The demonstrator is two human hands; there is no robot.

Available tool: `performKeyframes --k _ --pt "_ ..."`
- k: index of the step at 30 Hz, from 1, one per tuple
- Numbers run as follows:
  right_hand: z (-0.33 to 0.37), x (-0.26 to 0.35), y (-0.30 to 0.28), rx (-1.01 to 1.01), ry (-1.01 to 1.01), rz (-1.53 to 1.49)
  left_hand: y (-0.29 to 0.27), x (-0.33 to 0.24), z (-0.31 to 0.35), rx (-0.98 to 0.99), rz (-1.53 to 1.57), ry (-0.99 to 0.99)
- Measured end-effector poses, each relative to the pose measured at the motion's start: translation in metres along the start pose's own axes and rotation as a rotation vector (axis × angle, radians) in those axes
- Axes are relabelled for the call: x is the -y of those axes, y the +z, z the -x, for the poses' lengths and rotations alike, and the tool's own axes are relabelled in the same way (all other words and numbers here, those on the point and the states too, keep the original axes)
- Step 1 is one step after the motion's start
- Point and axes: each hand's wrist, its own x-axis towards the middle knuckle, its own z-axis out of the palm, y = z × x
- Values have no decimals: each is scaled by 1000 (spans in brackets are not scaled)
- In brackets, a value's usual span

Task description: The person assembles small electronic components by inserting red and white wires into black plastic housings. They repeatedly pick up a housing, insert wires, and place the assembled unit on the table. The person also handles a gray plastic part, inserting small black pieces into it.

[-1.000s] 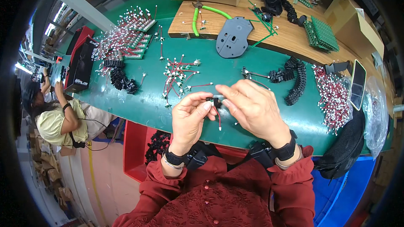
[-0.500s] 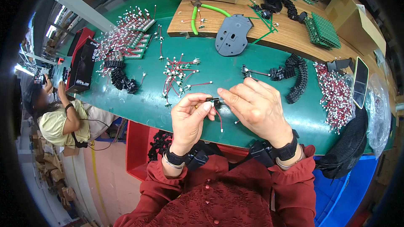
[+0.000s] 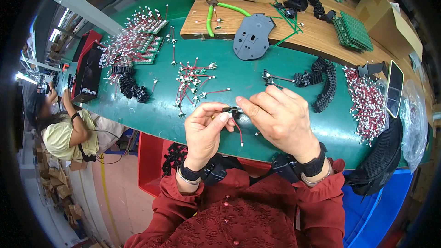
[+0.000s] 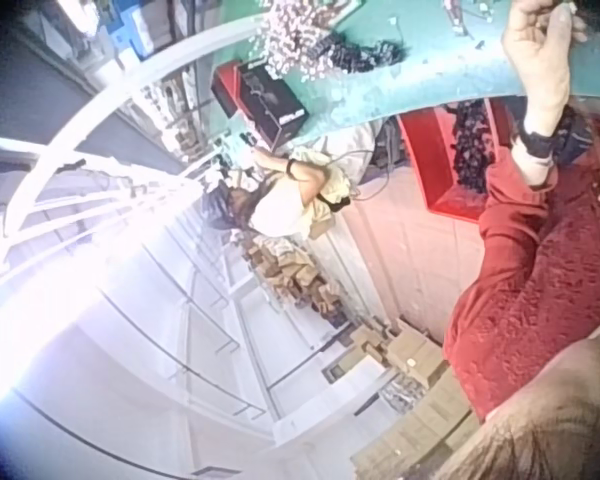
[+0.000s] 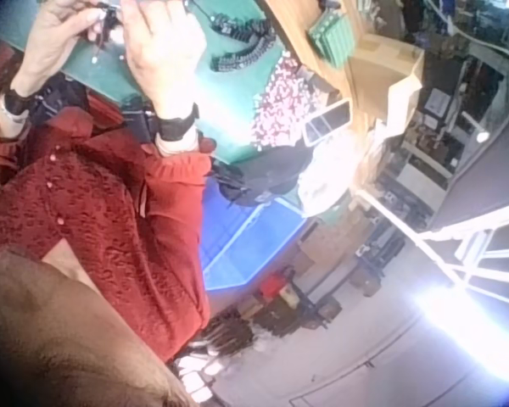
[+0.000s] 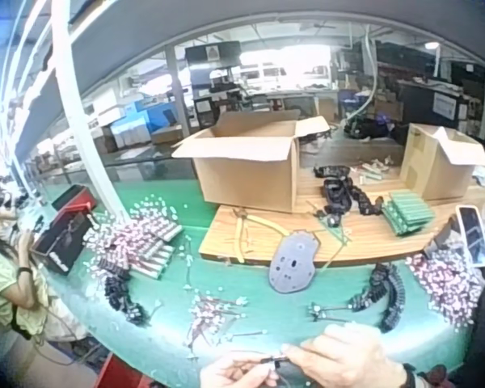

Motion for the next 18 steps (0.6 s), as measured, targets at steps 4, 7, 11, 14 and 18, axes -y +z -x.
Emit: performKeyframes --k 4,7,11,14,18 --pt "-1 1 -1 10 -15 -5 -1 0 -1 26 5 -11" --pt "0 1 -3 38 -25 -3 -2 -1 1 41 7 -30" --pt "2 2 -4 44 -13 5 -2 -2 1 16 -15 -26" --pt "3 3 1 25 -5 -19 -2 -1 -1 6 9 -9" --pt "2 1 2 -17 -27 28 -2 -1 0 13 26 -23"
